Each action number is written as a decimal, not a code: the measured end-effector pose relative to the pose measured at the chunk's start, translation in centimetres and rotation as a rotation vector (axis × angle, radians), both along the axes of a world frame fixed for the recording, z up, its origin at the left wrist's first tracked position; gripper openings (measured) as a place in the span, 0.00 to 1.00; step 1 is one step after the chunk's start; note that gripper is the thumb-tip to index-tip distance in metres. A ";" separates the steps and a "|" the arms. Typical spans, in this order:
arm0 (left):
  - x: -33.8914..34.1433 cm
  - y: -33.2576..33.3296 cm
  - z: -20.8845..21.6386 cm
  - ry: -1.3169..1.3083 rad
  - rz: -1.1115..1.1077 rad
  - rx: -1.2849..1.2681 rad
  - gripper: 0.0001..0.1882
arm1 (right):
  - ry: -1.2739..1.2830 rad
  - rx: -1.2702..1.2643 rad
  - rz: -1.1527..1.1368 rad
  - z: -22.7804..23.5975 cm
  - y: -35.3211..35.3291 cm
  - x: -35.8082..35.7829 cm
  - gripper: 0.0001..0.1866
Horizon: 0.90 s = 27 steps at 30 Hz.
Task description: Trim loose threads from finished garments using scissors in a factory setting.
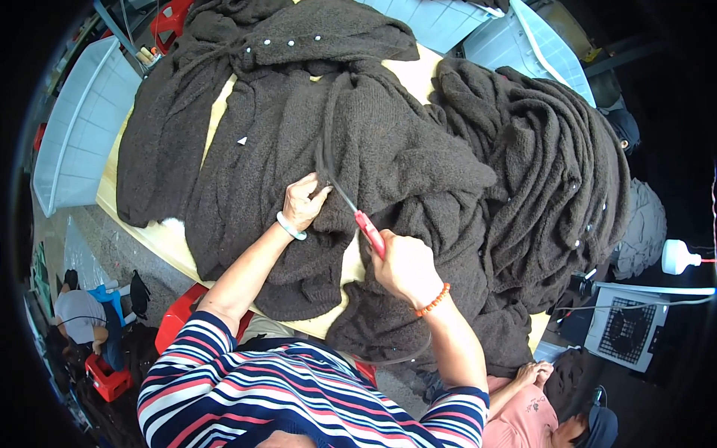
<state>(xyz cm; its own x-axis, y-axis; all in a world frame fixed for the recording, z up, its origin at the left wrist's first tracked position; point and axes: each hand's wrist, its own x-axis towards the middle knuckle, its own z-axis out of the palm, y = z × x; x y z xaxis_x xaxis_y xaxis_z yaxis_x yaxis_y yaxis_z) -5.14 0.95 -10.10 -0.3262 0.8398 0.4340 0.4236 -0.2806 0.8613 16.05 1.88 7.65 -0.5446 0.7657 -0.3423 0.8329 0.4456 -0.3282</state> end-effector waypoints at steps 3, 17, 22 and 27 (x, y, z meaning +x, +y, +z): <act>-0.2 -0.2 -0.6 0.039 0.004 0.014 0.09 | -0.021 -0.066 0.040 0.2 -0.9 1.1 0.12; -0.7 1.0 1.9 -0.802 -0.166 -0.403 0.14 | 0.180 -0.111 -0.109 -2.5 -0.5 1.8 0.13; -3.4 7.3 3.8 -1.841 -0.354 -0.296 0.26 | 0.255 -0.141 -0.164 -2.1 -1.1 1.4 0.11; -2.9 11.1 2.7 -1.354 0.003 -0.079 0.19 | 0.297 -0.137 -0.185 -1.4 -0.8 0.6 0.11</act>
<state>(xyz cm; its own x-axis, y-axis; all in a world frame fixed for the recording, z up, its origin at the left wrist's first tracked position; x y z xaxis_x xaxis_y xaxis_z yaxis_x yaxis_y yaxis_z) -8.03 12.00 -7.38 -0.4568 0.8460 -0.2751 -0.7615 -0.2119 0.6125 16.63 1.04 6.20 -0.4921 0.8185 -0.2963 0.7548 0.2317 -0.6137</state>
